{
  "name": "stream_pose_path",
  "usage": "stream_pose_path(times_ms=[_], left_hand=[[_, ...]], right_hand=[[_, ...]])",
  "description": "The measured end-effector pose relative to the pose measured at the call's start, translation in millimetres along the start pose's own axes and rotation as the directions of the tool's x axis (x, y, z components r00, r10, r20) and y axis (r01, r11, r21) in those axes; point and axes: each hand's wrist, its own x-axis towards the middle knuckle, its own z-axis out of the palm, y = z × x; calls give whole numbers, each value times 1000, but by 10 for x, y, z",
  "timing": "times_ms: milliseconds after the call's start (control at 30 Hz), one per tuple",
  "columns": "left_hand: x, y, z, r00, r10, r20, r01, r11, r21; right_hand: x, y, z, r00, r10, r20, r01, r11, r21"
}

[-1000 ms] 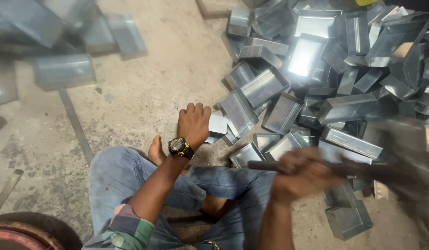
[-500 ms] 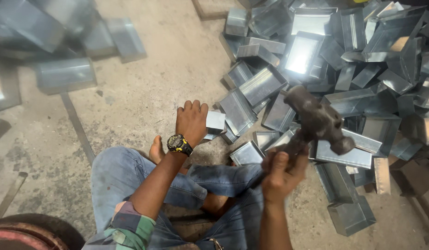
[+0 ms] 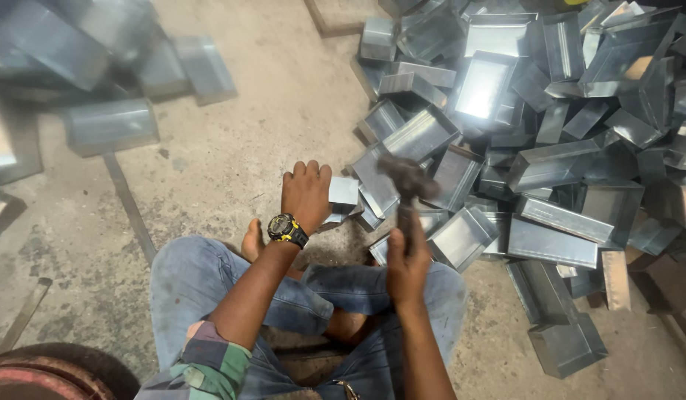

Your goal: The person uses a hammer to shape and flatten metal boxes by striking them against a metal block while sitting on the floor.

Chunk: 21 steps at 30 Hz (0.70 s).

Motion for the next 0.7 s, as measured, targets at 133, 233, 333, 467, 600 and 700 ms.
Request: stream_pose_path(times_ms=[133,233,333,467,600,700], left_hand=[[0,-13,-27,999,4,36,-2,998,-66],[-126,-192,104,986,-31,-162,-9,972,-237],[-337,-409,377,911,-321,-257,122,807,-578],[-592,-683,874,957,-245,-156,105,794,-599],[-671,-716,1283,938,-347,1,262,705,-659],[-748,-710,1430,874,-462,152,472,729,-495]], right_hand=[[179,214,11,965,214,149,-174,955,-242],[183,364,-76,986,151,75,-125,953,-277],[94,414,-149,974,222,50,-221,975,-14],[-66,406,-67,948,313,56,-318,931,179],[-153,315,36,981,187,45,-192,952,236],[-183,187,78,990,136,23,-137,941,311]])
